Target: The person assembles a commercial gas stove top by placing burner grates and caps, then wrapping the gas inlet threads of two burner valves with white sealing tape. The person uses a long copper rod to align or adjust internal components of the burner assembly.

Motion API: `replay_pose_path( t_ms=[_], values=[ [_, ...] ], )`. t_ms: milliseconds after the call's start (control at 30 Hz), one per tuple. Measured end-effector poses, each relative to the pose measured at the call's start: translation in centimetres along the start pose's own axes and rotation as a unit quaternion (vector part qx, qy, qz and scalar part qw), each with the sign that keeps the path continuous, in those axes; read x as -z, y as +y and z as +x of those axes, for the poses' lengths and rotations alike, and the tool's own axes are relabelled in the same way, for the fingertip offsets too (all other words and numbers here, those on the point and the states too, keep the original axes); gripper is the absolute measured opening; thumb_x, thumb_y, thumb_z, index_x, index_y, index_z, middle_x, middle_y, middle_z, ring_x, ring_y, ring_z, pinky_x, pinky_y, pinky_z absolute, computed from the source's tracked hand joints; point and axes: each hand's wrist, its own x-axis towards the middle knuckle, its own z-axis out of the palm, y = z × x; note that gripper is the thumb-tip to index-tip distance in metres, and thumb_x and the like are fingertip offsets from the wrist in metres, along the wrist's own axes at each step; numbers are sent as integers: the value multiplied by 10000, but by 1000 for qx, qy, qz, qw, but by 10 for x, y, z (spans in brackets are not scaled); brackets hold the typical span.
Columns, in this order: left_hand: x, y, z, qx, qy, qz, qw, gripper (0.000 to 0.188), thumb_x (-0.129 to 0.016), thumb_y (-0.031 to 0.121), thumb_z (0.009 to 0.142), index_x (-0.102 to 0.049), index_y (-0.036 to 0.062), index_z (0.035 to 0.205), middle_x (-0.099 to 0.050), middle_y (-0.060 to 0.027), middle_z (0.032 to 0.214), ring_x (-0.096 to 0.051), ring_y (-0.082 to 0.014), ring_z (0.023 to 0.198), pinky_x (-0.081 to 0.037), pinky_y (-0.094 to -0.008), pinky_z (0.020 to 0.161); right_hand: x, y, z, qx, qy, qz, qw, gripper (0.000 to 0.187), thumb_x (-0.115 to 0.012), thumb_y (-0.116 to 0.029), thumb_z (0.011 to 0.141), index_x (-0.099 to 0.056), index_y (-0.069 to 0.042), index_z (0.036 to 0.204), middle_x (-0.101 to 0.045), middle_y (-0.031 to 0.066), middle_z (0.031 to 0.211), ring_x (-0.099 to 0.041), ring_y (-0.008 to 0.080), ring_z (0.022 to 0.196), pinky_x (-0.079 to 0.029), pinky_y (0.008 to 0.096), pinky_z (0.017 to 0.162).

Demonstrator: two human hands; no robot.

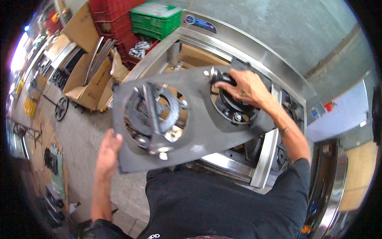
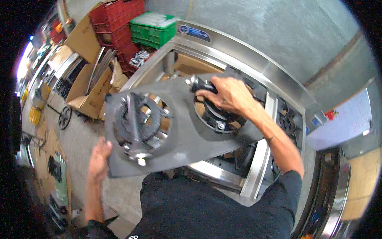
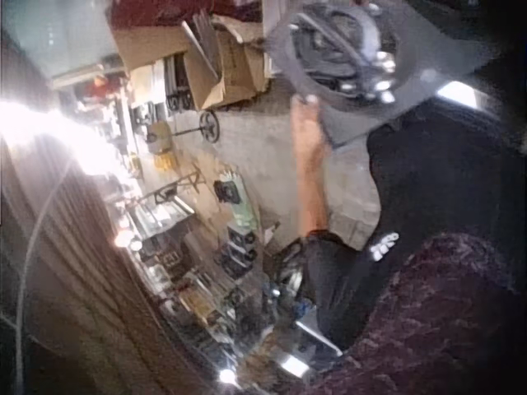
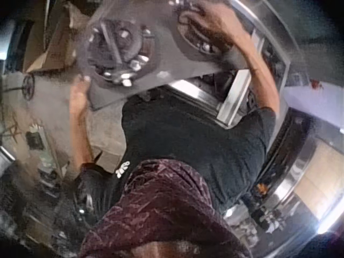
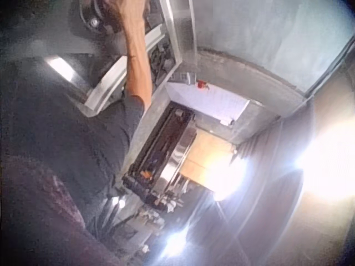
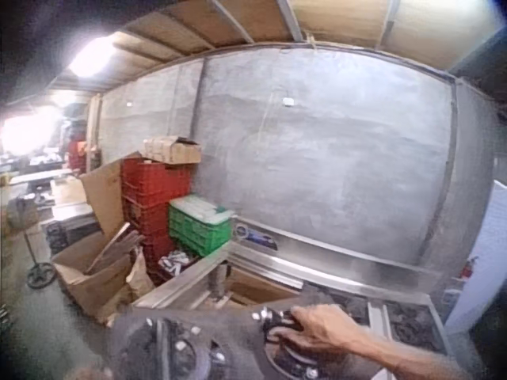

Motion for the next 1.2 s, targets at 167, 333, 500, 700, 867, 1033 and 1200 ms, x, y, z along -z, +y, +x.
replay_pose_path(
  t_ms=[167, 333, 500, 700, 867, 1033, 1200],
  values=[
    [32, 127, 125, -46, -208, 114, 970, 363, -546, 225, 1121, -535, 9, 1412, -680, -95, 1260, -660, -206, 1154, -550, -431, 1038, 63, -34, -9, -52, -4, 32, 998, 564, -716, -465, 993, -624, 72, 847, -626, 299, 708, -667, 486, 709, -515, 524, 661],
    [-19, 221, 262, -139, -306, 260, 905, 310, -526, 267, 1122, -649, 22, 1267, -683, -55, 1088, -642, -164, 997, -526, -355, 924, 72, -83, -33, -204, 35, 101, 973, 521, -721, -382, 958, -657, 124, 850, -645, 344, 753, -691, 506, 765, -515, 548, 705],
    [-139, 270, 353, -255, -419, 390, 780, 294, -517, 225, 1108, -668, -9, 1202, -688, -54, 1034, -625, -150, 929, -523, -350, 873, 29, -149, -52, -481, 95, 128, 862, 567, -760, -451, 938, -653, 72, 748, -629, 285, 657, -694, 398, 631, -508, 508, 624],
    [-342, 250, 364, -289, -538, 441, 658, 359, -556, 290, 1094, -690, 26, 1297, -725, -73, 1100, -654, -195, 938, -538, -411, 879, -23, -206, -75, -640, 191, 106, 736, 565, -802, -441, 925, -618, 40, 693, -592, 140, 566, -605, 199, 531, -461, 401, 525],
    [-464, 186, 350, -348, -596, 430, 582, 361, -722, 268, 945, -795, 23, 1201, -770, -115, 1054, -693, -232, 947, -556, -424, 853, -58, -214, -81, -725, 216, 71, 650, 570, -819, -438, 911, -611, 39, 679, -578, 111, 570, -568, 135, 558, -448, 384, 521],
    [-518, 137, 346, -373, -584, 368, 621, 154, -754, 166, 857, -735, 20, 813, -654, -65, 763, -604, -201, 736, -484, -399, 659, -80, -202, -83, -758, 236, 79, 603, 555, -793, -422, 904, -640, 81, 726, -616, 240, 608, -680, 308, 589, -518, 466, 614],
    [-529, 127, 361, -370, -556, 334, 666, 142, -687, 132, 811, -625, 8, 777, -609, -66, 728, -559, -203, 646, -447, -399, 586, -90, -186, -84, -750, 223, 67, 619, 577, -788, -415, 915, -602, 87, 701, -592, 310, 638, -680, 436, 622, -513, 502, 625]
  ],
)
